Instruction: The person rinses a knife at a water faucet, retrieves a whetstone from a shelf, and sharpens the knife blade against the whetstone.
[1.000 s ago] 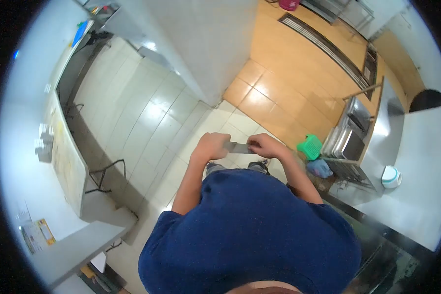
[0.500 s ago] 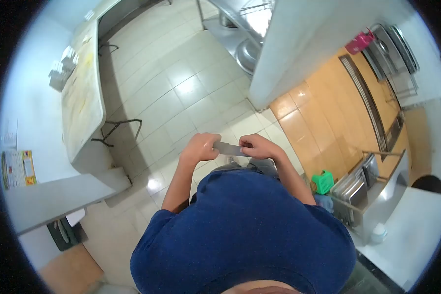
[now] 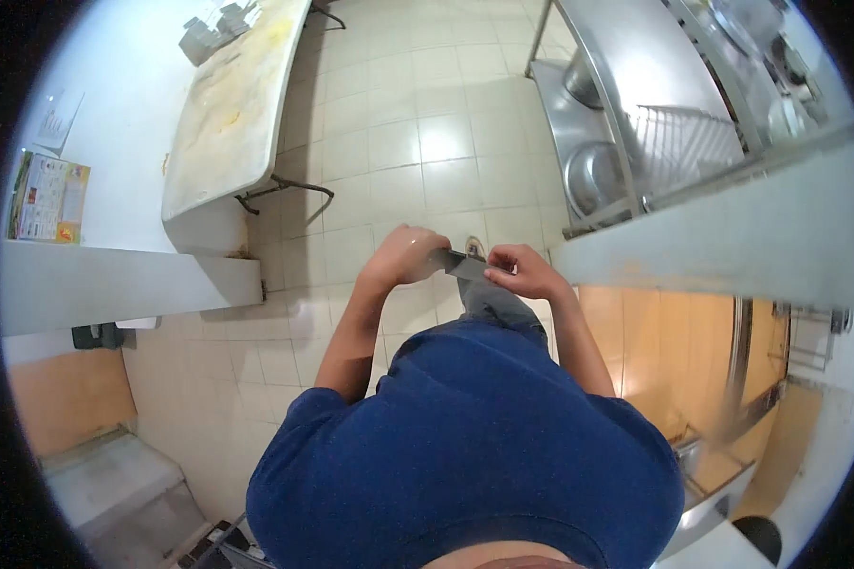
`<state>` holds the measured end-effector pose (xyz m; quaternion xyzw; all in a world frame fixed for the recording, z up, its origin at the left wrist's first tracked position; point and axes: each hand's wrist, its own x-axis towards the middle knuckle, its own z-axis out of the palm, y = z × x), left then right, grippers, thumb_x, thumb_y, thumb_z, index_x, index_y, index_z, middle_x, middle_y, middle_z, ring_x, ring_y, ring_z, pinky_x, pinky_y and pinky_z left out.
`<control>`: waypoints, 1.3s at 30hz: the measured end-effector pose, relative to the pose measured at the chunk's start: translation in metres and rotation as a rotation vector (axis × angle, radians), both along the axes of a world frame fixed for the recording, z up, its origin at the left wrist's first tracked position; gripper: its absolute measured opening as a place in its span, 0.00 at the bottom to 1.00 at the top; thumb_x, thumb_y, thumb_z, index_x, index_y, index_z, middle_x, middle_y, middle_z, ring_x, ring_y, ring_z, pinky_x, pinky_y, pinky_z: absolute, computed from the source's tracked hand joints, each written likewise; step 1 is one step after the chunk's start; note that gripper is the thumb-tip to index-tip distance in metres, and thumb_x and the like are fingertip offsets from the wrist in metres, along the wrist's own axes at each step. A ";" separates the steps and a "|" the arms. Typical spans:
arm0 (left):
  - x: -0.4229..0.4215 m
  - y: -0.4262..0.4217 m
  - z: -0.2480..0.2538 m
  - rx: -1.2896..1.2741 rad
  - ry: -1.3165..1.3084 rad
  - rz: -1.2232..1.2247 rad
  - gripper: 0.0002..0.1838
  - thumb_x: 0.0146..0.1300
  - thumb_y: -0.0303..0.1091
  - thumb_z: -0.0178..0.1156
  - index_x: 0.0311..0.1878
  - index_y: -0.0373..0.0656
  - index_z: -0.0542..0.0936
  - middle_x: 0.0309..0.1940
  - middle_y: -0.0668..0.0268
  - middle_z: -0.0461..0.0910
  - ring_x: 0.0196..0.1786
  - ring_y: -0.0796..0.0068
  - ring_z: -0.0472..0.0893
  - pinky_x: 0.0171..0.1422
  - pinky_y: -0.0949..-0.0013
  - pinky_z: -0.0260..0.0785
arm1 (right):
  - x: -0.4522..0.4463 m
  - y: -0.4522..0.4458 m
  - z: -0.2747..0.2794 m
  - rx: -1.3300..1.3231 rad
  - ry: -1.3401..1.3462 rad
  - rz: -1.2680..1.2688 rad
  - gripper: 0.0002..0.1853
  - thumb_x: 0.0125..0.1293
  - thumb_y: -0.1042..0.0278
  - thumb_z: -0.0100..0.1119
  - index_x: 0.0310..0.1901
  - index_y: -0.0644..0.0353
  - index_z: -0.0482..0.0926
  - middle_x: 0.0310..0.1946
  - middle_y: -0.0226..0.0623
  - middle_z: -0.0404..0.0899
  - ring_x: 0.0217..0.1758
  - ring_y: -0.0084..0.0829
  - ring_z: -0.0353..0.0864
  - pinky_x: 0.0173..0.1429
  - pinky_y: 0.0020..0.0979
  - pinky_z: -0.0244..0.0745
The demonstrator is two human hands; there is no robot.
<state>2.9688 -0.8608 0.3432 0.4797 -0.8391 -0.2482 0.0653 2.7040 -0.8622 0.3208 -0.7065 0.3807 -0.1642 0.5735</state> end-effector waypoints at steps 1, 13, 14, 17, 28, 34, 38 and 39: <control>0.007 -0.018 0.003 -0.004 -0.011 0.025 0.07 0.51 0.31 0.64 0.35 0.46 0.83 0.32 0.60 0.84 0.40 0.55 0.83 0.44 0.53 0.73 | 0.008 -0.023 0.003 -0.017 -0.002 0.017 0.11 0.64 0.65 0.62 0.34 0.65 0.76 0.22 0.36 0.77 0.26 0.24 0.73 0.33 0.31 0.70; 0.078 -0.147 0.033 -0.056 0.065 0.308 0.13 0.50 0.31 0.65 0.41 0.47 0.83 0.34 0.59 0.83 0.40 0.55 0.82 0.44 0.57 0.74 | 0.094 -0.244 0.023 0.074 0.006 0.365 0.11 0.64 0.64 0.62 0.34 0.65 0.77 0.21 0.31 0.76 0.26 0.20 0.70 0.30 0.28 0.68; 0.087 -0.153 0.028 -0.037 0.075 0.340 0.14 0.49 0.31 0.66 0.42 0.48 0.83 0.34 0.59 0.83 0.40 0.55 0.82 0.45 0.57 0.74 | 0.105 -0.259 0.019 0.100 0.023 0.404 0.12 0.65 0.63 0.62 0.35 0.65 0.77 0.22 0.32 0.77 0.26 0.21 0.71 0.31 0.29 0.69; 0.126 -0.176 0.003 -0.038 0.101 0.430 0.19 0.49 0.31 0.66 0.48 0.51 0.84 0.36 0.61 0.83 0.41 0.58 0.82 0.48 0.55 0.73 | 0.147 -0.302 0.008 0.075 0.079 0.511 0.13 0.67 0.59 0.62 0.38 0.63 0.79 0.29 0.34 0.82 0.33 0.24 0.76 0.40 0.31 0.73; 0.310 -0.312 -0.001 0.161 0.131 0.644 0.17 0.51 0.29 0.63 0.46 0.45 0.85 0.38 0.56 0.85 0.41 0.53 0.84 0.48 0.58 0.76 | 0.342 -0.441 0.005 -0.085 0.128 0.458 0.15 0.65 0.57 0.65 0.39 0.63 0.79 0.27 0.37 0.81 0.28 0.30 0.76 0.34 0.32 0.72; 0.390 -0.381 0.015 0.062 -0.021 0.629 0.17 0.51 0.33 0.61 0.46 0.48 0.85 0.35 0.55 0.84 0.42 0.53 0.83 0.48 0.54 0.75 | 0.421 -0.508 0.023 -0.622 0.206 -0.001 0.31 0.56 0.42 0.70 0.54 0.56 0.75 0.42 0.35 0.80 0.45 0.33 0.78 0.54 0.38 0.65; 0.419 -0.423 0.010 0.077 -0.098 0.650 0.14 0.50 0.32 0.62 0.43 0.47 0.85 0.34 0.56 0.84 0.41 0.54 0.83 0.46 0.55 0.74 | 0.445 -0.561 0.009 -0.464 0.016 -0.197 0.25 0.58 0.52 0.71 0.50 0.59 0.78 0.37 0.37 0.81 0.39 0.33 0.80 0.47 0.35 0.73; 0.423 -0.435 0.008 0.077 -0.083 0.661 0.14 0.51 0.32 0.62 0.43 0.47 0.85 0.35 0.56 0.84 0.41 0.54 0.82 0.46 0.55 0.74 | 0.448 -0.575 0.001 -0.422 -0.038 -0.224 0.23 0.58 0.54 0.71 0.49 0.60 0.78 0.36 0.38 0.81 0.38 0.33 0.81 0.45 0.34 0.74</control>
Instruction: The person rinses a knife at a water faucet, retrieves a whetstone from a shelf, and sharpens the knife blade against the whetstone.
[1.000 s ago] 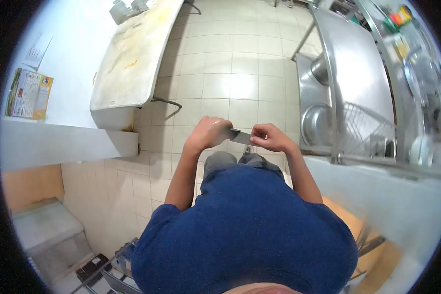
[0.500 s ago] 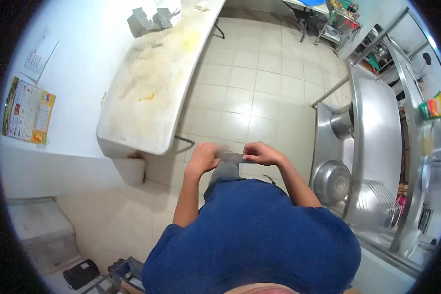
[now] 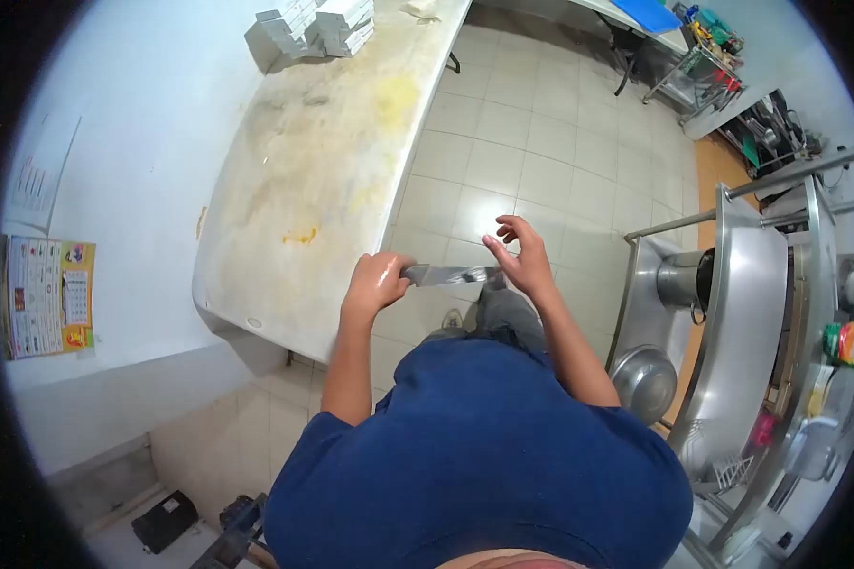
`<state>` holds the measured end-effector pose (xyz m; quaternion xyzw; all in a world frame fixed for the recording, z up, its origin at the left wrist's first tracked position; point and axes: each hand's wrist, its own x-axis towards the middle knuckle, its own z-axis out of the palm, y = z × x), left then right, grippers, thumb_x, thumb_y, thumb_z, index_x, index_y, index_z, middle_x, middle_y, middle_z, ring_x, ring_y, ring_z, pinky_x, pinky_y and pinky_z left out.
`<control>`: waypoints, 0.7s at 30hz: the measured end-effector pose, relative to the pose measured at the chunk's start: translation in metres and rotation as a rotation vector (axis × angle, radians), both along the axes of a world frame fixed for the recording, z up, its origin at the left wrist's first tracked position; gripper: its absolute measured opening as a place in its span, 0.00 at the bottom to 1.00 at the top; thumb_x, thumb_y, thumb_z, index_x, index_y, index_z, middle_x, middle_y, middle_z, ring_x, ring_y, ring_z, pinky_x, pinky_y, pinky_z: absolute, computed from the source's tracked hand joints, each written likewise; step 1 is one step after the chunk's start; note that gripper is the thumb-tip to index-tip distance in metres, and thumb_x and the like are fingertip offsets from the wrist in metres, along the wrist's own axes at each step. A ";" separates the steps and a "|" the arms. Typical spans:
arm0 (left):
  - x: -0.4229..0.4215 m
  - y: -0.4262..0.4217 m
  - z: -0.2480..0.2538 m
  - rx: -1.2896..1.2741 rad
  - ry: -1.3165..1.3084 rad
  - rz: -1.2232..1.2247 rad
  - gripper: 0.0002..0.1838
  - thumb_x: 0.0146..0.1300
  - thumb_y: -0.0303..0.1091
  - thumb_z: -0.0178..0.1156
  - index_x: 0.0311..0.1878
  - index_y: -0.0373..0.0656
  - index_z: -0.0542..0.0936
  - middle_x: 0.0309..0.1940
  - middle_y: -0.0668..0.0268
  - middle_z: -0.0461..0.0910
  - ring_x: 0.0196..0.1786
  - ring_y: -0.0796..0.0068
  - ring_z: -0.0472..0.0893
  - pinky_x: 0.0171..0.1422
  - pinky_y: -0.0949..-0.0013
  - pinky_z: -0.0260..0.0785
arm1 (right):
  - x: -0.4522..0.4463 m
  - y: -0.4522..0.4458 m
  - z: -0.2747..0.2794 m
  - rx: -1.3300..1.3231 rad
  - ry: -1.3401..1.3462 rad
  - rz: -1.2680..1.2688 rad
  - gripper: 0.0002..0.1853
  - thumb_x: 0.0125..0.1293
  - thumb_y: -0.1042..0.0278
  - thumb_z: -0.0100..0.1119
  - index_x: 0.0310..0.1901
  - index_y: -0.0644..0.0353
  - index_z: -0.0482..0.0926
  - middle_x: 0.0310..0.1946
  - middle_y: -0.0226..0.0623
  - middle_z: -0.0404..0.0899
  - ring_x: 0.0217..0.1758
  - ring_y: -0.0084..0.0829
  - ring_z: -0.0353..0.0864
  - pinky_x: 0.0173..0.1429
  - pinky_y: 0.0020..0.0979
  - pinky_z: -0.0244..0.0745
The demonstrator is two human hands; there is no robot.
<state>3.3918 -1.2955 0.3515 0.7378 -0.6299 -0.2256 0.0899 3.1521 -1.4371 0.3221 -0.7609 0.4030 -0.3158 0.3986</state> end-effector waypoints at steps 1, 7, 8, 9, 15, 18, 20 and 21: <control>0.003 -0.013 -0.002 -0.005 0.014 0.012 0.15 0.51 0.32 0.62 0.43 0.47 0.86 0.35 0.56 0.84 0.41 0.54 0.82 0.46 0.55 0.74 | 0.002 -0.014 -0.009 0.027 -0.007 0.027 0.21 0.59 0.56 0.71 0.48 0.61 0.79 0.35 0.38 0.81 0.37 0.32 0.81 0.44 0.33 0.75; 0.025 -0.106 -0.012 -0.086 0.082 0.103 0.15 0.49 0.29 0.64 0.43 0.44 0.85 0.37 0.55 0.84 0.41 0.53 0.82 0.47 0.57 0.75 | 0.018 -0.116 -0.028 0.183 0.036 0.129 0.12 0.62 0.63 0.67 0.37 0.65 0.83 0.28 0.39 0.80 0.33 0.30 0.79 0.41 0.31 0.75; 0.029 -0.123 -0.010 -0.079 0.090 0.124 0.15 0.50 0.28 0.64 0.44 0.43 0.85 0.38 0.55 0.84 0.41 0.53 0.82 0.47 0.57 0.75 | 0.023 -0.138 -0.029 0.210 0.036 0.147 0.11 0.62 0.64 0.65 0.35 0.64 0.84 0.30 0.38 0.80 0.35 0.32 0.79 0.41 0.32 0.74; 0.032 -0.139 -0.011 -0.065 0.102 0.152 0.15 0.50 0.29 0.64 0.44 0.43 0.85 0.38 0.55 0.84 0.41 0.53 0.82 0.48 0.57 0.75 | 0.026 -0.160 -0.032 0.157 0.023 0.185 0.10 0.63 0.64 0.64 0.36 0.64 0.84 0.31 0.39 0.81 0.36 0.33 0.79 0.41 0.32 0.74; 0.045 -0.243 0.016 -0.140 0.099 0.216 0.16 0.50 0.29 0.65 0.46 0.44 0.85 0.38 0.55 0.84 0.42 0.53 0.82 0.48 0.58 0.74 | 0.064 -0.281 0.013 -0.179 0.150 0.381 0.09 0.65 0.61 0.61 0.36 0.58 0.84 0.34 0.34 0.81 0.41 0.38 0.79 0.48 0.39 0.68; 0.044 -0.290 0.029 -0.142 0.023 0.189 0.16 0.51 0.29 0.64 0.45 0.46 0.85 0.37 0.59 0.84 0.43 0.54 0.81 0.50 0.56 0.71 | 0.097 -0.319 0.019 -0.130 0.138 0.525 0.12 0.65 0.57 0.62 0.35 0.57 0.84 0.33 0.36 0.83 0.40 0.39 0.81 0.46 0.41 0.69; 0.048 -0.320 0.031 -0.163 -0.013 0.169 0.15 0.50 0.28 0.64 0.44 0.46 0.85 0.36 0.59 0.83 0.43 0.55 0.80 0.50 0.56 0.70 | 0.124 -0.340 0.026 -0.085 0.206 0.667 0.14 0.64 0.55 0.63 0.34 0.59 0.83 0.29 0.41 0.83 0.34 0.42 0.82 0.40 0.42 0.72; 0.052 -0.333 0.030 -0.181 -0.020 0.165 0.16 0.49 0.29 0.66 0.44 0.46 0.85 0.35 0.60 0.83 0.43 0.56 0.80 0.49 0.56 0.70 | 0.137 -0.351 0.030 -0.088 0.275 0.748 0.14 0.63 0.55 0.64 0.33 0.60 0.83 0.27 0.43 0.82 0.31 0.44 0.82 0.37 0.42 0.73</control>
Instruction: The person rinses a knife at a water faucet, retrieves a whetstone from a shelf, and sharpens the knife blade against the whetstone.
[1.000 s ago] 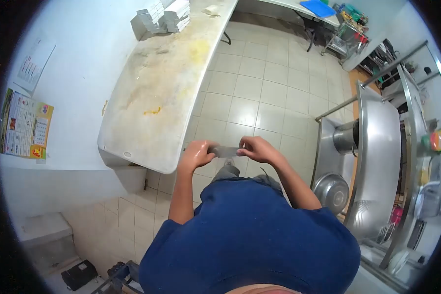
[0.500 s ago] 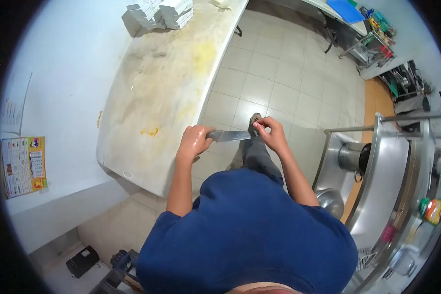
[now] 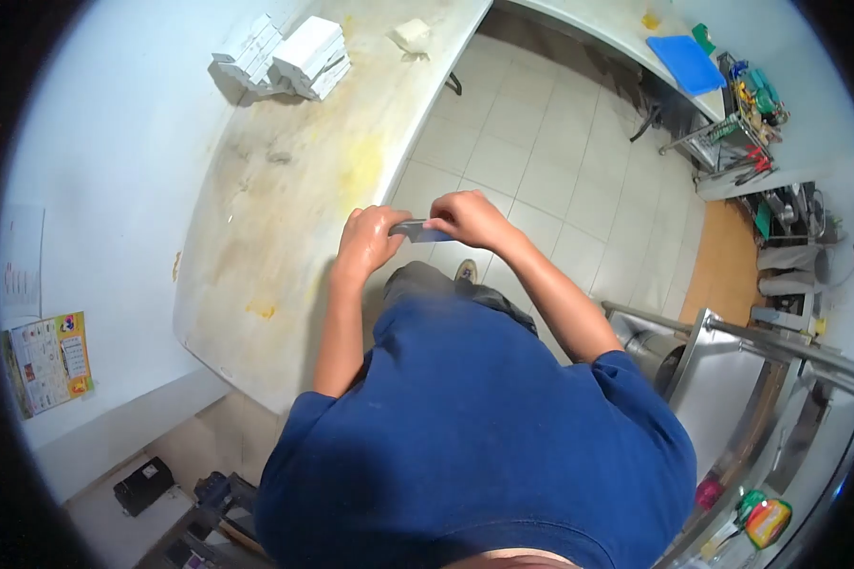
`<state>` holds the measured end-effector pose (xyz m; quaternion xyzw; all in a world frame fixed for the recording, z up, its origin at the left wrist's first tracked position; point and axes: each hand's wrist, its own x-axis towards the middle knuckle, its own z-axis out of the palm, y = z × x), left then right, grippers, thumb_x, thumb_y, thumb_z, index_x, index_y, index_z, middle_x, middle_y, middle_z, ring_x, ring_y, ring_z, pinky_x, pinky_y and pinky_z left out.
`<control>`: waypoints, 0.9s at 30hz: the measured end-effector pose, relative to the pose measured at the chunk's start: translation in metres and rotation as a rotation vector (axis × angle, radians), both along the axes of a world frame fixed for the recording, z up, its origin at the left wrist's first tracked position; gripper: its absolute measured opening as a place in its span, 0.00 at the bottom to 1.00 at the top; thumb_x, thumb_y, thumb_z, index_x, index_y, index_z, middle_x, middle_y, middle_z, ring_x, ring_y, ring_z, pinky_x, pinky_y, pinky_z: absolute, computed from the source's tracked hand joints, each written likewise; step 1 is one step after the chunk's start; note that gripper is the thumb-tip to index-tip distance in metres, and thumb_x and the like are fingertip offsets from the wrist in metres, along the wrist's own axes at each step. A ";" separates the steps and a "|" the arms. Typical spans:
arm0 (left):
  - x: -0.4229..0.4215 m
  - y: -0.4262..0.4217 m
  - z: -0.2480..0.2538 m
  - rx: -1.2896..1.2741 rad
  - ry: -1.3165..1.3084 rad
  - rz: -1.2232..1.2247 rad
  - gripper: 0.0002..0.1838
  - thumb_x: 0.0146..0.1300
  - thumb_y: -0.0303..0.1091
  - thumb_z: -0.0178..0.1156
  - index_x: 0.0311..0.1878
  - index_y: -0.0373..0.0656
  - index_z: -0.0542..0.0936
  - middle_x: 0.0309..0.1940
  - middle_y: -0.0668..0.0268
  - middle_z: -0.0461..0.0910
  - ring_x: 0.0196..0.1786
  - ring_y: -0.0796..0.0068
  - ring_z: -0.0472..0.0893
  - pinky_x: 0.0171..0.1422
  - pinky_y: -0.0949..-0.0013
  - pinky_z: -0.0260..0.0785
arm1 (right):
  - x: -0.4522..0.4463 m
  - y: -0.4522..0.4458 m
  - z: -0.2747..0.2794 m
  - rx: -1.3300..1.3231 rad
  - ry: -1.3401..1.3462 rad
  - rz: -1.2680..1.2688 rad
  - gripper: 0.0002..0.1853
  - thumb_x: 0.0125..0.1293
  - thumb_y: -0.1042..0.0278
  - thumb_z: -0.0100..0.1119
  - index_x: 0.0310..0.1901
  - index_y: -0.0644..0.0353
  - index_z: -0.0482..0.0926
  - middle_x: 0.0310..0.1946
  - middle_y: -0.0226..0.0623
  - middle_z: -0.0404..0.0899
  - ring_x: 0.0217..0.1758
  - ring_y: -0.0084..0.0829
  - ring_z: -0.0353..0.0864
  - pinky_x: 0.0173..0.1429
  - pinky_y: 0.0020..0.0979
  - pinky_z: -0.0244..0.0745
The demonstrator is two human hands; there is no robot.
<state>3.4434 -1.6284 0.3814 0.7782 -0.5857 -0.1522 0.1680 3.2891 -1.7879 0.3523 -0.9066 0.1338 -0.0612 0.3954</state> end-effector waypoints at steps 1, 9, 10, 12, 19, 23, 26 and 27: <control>0.005 -0.011 0.000 -0.014 -0.010 -0.002 0.16 0.48 0.29 0.67 0.43 0.46 0.85 0.34 0.60 0.83 0.42 0.56 0.80 0.49 0.56 0.70 | 0.011 -0.011 -0.003 0.043 0.034 0.017 0.14 0.62 0.57 0.66 0.32 0.61 0.83 0.23 0.45 0.80 0.27 0.43 0.80 0.34 0.40 0.72; 0.084 -0.100 0.003 -0.019 0.131 0.004 0.17 0.47 0.27 0.64 0.43 0.47 0.86 0.31 0.59 0.83 0.38 0.57 0.81 0.49 0.59 0.69 | 0.044 -0.139 -0.009 0.329 0.061 0.102 0.10 0.60 0.64 0.68 0.33 0.64 0.84 0.23 0.37 0.82 0.28 0.28 0.77 0.35 0.32 0.73; 0.096 -0.110 0.002 -0.034 0.124 -0.014 0.17 0.46 0.26 0.64 0.43 0.47 0.86 0.30 0.59 0.82 0.37 0.57 0.81 0.49 0.59 0.70 | 0.046 -0.159 -0.012 0.367 0.108 0.161 0.10 0.61 0.65 0.68 0.33 0.64 0.83 0.23 0.34 0.81 0.28 0.26 0.76 0.36 0.31 0.72; 0.124 -0.133 -0.005 -0.020 0.130 -0.008 0.18 0.45 0.26 0.64 0.43 0.48 0.86 0.28 0.58 0.81 0.35 0.56 0.80 0.46 0.59 0.71 | 0.052 -0.204 -0.023 0.446 0.205 0.279 0.08 0.63 0.67 0.67 0.34 0.64 0.83 0.23 0.28 0.79 0.29 0.21 0.74 0.38 0.28 0.72; 0.220 -0.225 -0.027 -0.010 0.259 0.131 0.16 0.50 0.24 0.64 0.45 0.44 0.85 0.34 0.54 0.81 0.36 0.54 0.81 0.43 0.61 0.73 | 0.062 -0.355 -0.074 0.521 0.248 -0.190 0.05 0.64 0.71 0.64 0.34 0.62 0.82 0.26 0.25 0.78 0.32 0.19 0.74 0.39 0.26 0.73; 0.234 -0.280 -0.055 -0.289 0.406 0.069 0.18 0.54 0.24 0.63 0.50 0.37 0.81 0.40 0.51 0.82 0.41 0.53 0.83 0.47 0.62 0.75 | 0.098 -0.363 -0.083 0.561 0.070 -0.423 0.04 0.64 0.74 0.62 0.39 0.62 0.82 0.30 0.27 0.80 0.36 0.19 0.76 0.43 0.25 0.74; 0.215 -0.319 -0.060 -0.295 0.659 0.103 0.16 0.63 0.27 0.61 0.54 0.37 0.78 0.38 0.55 0.82 0.42 0.71 0.82 0.47 0.67 0.74 | 0.131 -0.350 -0.100 0.764 -0.088 -0.374 0.11 0.62 0.76 0.64 0.46 0.63 0.80 0.36 0.30 0.81 0.39 0.21 0.78 0.47 0.27 0.77; 0.210 -0.334 -0.077 -0.302 0.794 0.111 0.15 0.65 0.29 0.61 0.54 0.38 0.78 0.40 0.60 0.82 0.43 0.76 0.80 0.48 0.68 0.74 | 0.142 -0.342 -0.094 0.776 -0.089 -0.309 0.13 0.61 0.76 0.66 0.48 0.63 0.79 0.38 0.31 0.81 0.41 0.22 0.79 0.49 0.27 0.77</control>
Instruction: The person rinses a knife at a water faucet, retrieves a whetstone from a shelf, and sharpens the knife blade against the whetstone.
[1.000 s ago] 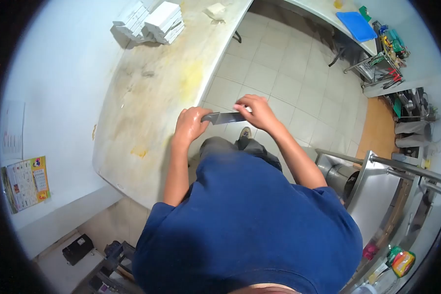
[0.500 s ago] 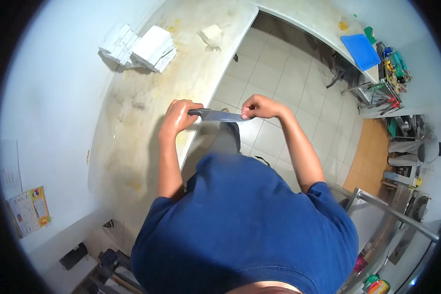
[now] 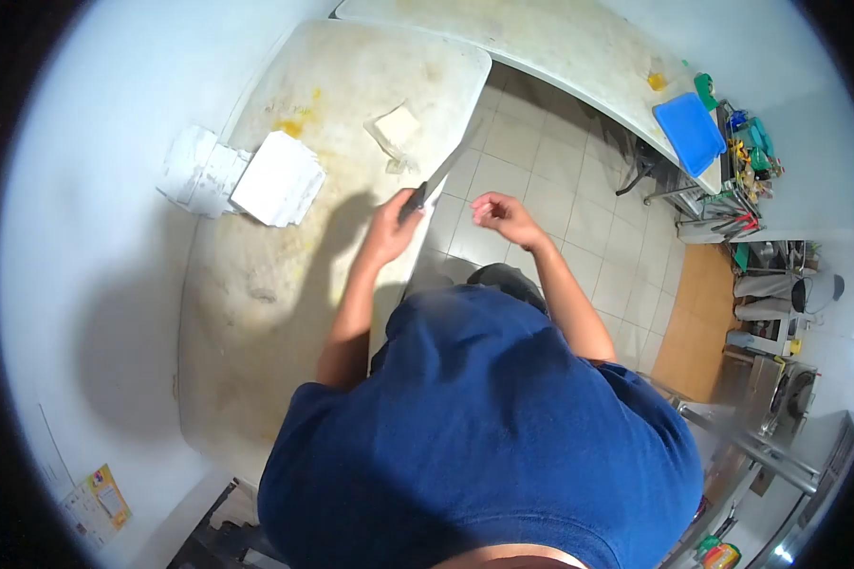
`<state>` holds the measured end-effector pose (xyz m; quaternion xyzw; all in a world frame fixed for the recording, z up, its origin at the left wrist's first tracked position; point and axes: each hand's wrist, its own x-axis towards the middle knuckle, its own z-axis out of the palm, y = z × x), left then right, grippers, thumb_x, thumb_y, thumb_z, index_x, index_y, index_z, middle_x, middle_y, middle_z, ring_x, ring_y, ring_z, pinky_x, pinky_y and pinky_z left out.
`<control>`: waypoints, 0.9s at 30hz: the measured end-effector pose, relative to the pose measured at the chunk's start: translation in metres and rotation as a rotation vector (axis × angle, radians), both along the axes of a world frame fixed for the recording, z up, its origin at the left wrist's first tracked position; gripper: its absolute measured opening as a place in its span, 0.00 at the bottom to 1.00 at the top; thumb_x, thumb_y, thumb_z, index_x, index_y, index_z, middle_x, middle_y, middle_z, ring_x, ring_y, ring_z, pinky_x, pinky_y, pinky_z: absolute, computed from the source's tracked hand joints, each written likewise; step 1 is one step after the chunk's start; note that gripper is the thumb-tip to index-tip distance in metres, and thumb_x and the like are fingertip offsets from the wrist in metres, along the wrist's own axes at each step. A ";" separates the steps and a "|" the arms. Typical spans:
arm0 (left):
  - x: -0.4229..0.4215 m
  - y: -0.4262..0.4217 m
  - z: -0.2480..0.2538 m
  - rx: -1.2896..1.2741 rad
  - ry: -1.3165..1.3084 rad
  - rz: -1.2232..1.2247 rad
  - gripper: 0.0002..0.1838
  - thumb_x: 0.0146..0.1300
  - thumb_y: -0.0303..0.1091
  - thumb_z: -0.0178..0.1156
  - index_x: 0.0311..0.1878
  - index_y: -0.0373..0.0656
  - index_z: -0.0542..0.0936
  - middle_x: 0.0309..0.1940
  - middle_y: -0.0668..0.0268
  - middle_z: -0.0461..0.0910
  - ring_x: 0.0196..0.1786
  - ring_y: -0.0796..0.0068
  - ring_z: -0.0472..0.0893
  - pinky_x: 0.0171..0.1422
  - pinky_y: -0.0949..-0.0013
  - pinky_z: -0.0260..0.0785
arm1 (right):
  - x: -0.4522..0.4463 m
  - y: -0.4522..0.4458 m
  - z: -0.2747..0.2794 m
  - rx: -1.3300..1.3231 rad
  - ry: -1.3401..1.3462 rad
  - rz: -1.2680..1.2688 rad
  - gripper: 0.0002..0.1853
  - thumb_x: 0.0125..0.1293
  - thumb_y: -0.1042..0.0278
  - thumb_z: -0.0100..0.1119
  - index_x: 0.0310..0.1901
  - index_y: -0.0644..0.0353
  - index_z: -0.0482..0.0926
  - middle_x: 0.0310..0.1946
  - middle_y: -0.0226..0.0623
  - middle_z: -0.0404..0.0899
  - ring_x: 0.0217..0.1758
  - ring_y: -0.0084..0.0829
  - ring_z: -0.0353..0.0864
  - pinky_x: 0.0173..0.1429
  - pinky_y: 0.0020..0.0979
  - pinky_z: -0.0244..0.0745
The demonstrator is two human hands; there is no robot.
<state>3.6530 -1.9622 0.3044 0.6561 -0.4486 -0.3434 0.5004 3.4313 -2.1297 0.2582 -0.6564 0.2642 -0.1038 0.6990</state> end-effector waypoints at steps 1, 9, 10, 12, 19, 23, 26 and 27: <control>-0.007 -0.015 -0.015 -0.016 0.133 -0.005 0.14 0.67 0.30 0.60 0.55 0.39 0.78 0.42 0.64 0.82 0.45 0.80 0.78 0.49 0.70 0.73 | 0.013 0.008 0.015 0.005 -0.026 0.061 0.16 0.60 0.76 0.67 0.50 0.63 0.78 0.39 0.31 0.81 0.43 0.23 0.79 0.52 0.28 0.77; -0.046 -0.096 -0.040 -0.046 0.510 -0.003 0.20 0.71 0.33 0.59 0.63 0.40 0.73 0.56 0.68 0.77 0.51 0.79 0.77 0.59 0.70 0.70 | 0.067 -0.027 -0.003 -0.010 0.155 0.077 0.16 0.66 0.71 0.58 0.53 0.67 0.77 0.50 0.38 0.81 0.55 0.30 0.78 0.61 0.33 0.72; -0.039 -0.096 -0.036 -0.019 0.436 -0.088 0.22 0.73 0.41 0.56 0.65 0.41 0.71 0.56 0.66 0.77 0.52 0.76 0.78 0.60 0.72 0.69 | 0.070 -0.031 -0.001 0.015 0.053 0.091 0.12 0.66 0.70 0.59 0.48 0.66 0.78 0.40 0.37 0.82 0.46 0.27 0.81 0.51 0.29 0.75; -0.009 -0.105 -0.058 0.015 0.647 -0.306 0.29 0.74 0.52 0.50 0.69 0.43 0.68 0.59 0.64 0.75 0.57 0.75 0.75 0.64 0.69 0.66 | 0.073 -0.048 0.007 0.143 0.133 0.083 0.09 0.64 0.70 0.60 0.43 0.65 0.78 0.31 0.34 0.79 0.35 0.24 0.79 0.40 0.27 0.73; 0.043 -0.170 -0.024 -0.515 1.607 0.106 0.51 0.56 0.82 0.39 0.77 0.59 0.56 0.77 0.58 0.53 0.76 0.50 0.55 0.76 0.38 0.44 | 0.076 -0.126 0.012 -0.241 0.362 0.096 0.15 0.62 0.60 0.68 0.25 0.64 0.81 0.14 0.28 0.73 0.15 0.20 0.71 0.20 0.27 0.64; 0.071 -0.240 -0.012 -0.797 1.559 0.001 0.54 0.51 0.85 0.42 0.78 0.65 0.53 0.78 0.58 0.48 0.76 0.45 0.52 0.74 0.28 0.41 | 0.095 -0.168 0.061 -0.142 0.320 0.252 0.13 0.61 0.63 0.70 0.27 0.64 0.81 0.16 0.30 0.77 0.17 0.19 0.75 0.20 0.23 0.67; 0.083 -0.285 0.006 -0.755 1.476 -0.092 0.59 0.47 0.90 0.35 0.79 0.65 0.50 0.79 0.58 0.44 0.78 0.45 0.46 0.73 0.27 0.40 | 0.104 -0.195 0.061 -0.011 0.140 0.255 0.14 0.61 0.62 0.70 0.26 0.62 0.79 0.15 0.28 0.75 0.15 0.18 0.74 0.18 0.24 0.67; 0.084 -0.296 0.009 -0.737 1.462 -0.113 0.61 0.46 0.91 0.33 0.79 0.63 0.47 0.79 0.55 0.43 0.78 0.44 0.44 0.73 0.26 0.38 | 0.106 -0.202 0.072 -0.022 0.188 0.265 0.13 0.61 0.62 0.70 0.27 0.62 0.80 0.15 0.29 0.75 0.16 0.18 0.74 0.20 0.24 0.68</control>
